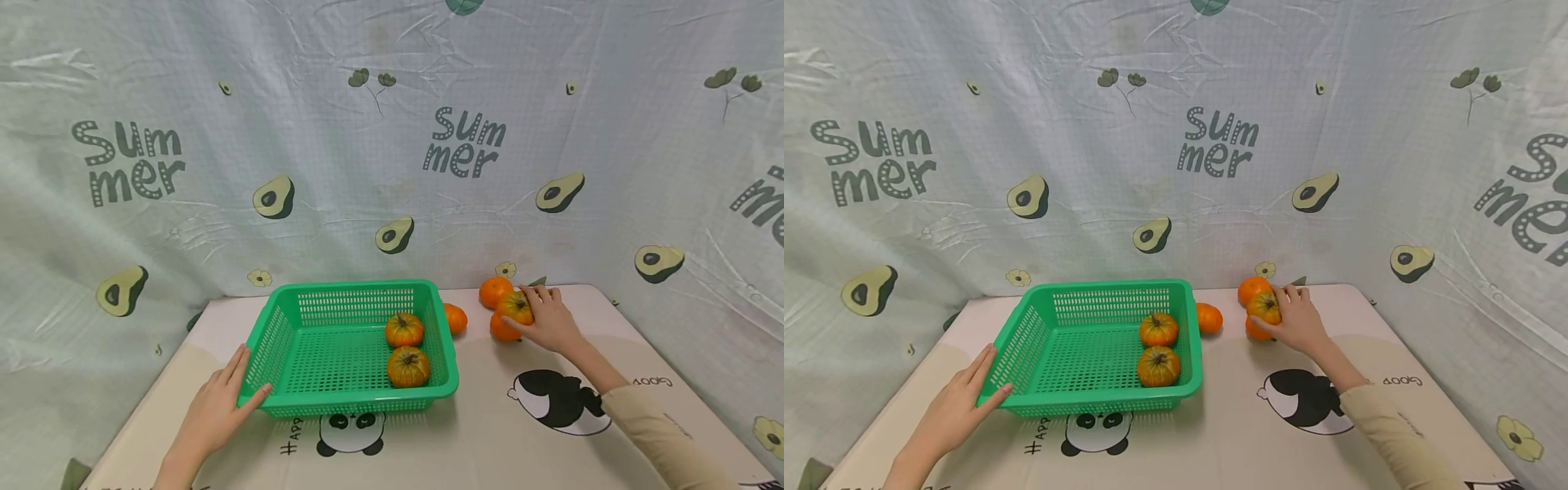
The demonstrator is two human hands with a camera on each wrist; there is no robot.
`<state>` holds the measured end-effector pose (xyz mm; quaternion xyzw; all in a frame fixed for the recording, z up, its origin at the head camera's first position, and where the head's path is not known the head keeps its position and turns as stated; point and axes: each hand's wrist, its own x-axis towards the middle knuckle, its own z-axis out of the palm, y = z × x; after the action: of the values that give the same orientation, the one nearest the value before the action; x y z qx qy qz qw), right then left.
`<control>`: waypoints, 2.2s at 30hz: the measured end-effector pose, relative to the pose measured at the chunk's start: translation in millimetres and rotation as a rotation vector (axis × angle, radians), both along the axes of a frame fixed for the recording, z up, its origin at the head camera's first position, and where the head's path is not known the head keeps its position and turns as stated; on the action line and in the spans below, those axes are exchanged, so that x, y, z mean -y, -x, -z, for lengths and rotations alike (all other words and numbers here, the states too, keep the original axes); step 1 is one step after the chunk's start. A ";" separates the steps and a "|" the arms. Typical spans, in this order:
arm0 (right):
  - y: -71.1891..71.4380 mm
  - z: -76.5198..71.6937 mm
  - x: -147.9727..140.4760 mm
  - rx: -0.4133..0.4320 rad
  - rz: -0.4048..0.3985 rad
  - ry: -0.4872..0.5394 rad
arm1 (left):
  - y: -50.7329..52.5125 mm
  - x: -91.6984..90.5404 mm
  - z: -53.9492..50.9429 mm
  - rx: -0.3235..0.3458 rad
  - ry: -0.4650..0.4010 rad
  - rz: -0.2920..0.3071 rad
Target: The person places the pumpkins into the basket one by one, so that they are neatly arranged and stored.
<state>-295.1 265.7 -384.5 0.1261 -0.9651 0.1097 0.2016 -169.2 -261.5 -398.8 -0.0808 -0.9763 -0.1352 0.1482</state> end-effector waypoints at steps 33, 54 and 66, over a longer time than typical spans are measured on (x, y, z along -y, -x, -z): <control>-8.7 -47.6 110.0 -0.082 -0.348 -0.081 | 1.3 0.9 -0.9 0.003 -0.003 0.004; 13.2 -90.7 215.4 0.054 -0.361 -0.109 | 1.3 1.0 1.4 0.001 -0.006 0.014; 39.0 -50.0 250.4 0.158 -0.325 -0.177 | 2.0 1.8 1.5 -0.010 -0.016 0.008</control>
<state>-334.1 15.4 -334.5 0.2886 -0.9507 0.0650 0.0930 -171.2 -263.4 -400.3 -0.0843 -0.9741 -0.1432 0.1532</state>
